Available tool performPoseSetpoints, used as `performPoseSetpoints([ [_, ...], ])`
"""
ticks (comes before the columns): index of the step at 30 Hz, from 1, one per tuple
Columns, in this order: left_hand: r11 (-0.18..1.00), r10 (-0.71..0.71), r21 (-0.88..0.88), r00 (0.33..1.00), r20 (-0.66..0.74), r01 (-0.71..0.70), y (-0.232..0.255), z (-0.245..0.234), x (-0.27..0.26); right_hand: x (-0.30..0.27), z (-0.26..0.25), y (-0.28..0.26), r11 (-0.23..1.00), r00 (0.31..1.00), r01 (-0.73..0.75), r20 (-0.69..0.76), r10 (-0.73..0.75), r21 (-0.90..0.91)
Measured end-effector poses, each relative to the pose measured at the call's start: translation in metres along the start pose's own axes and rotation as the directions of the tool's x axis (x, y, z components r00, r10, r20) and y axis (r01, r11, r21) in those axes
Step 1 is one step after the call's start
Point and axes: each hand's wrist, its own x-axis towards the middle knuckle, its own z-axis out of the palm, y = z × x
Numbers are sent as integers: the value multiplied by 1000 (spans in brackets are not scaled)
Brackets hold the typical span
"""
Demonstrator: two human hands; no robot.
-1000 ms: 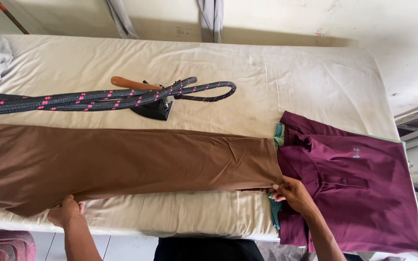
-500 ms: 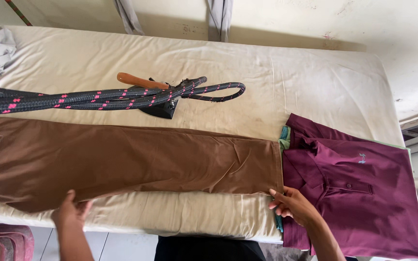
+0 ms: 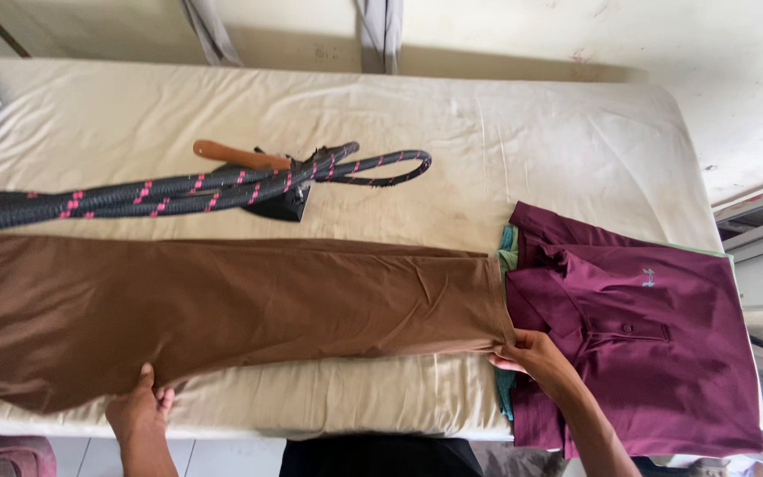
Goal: The person irons and folds a pair of brown trousers on a flat surface, smoothing the fabric by hand and using an iron to press the legs and waist.
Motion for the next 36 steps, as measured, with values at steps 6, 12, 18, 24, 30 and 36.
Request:
performPoseSetpoints([
  [6, 998, 67, -13, 982, 177, -66, -6, 17, -99, 3, -15, 23, 993, 986, -115, 122, 111, 22],
  [12, 988, -22, -146, 984, 174, 48, -16, 21, -100, 7, -23, 53, 958, 981, -135, 169, 94, 253],
  [18, 994, 73, -96, 987, 144, -59, -22, 33, -118, -1, -1, 72, 895, 995, -81, -22, 100, 439],
  [24, 981, 22, -187, 943, 332, 43, -38, 62, -206, -17, 32, 48, 961, 964, 21, -259, 53, 274],
  [30, 975, -50, -201, 974, 223, 96, -35, 60, -215, -5, 23, 72, 941, 951, 155, -302, -60, 300],
  [36, 963, 216, 136, 967, 133, -233, -30, 60, -242, -24, 29, 48, 978, 952, 165, -280, -124, 127],
])
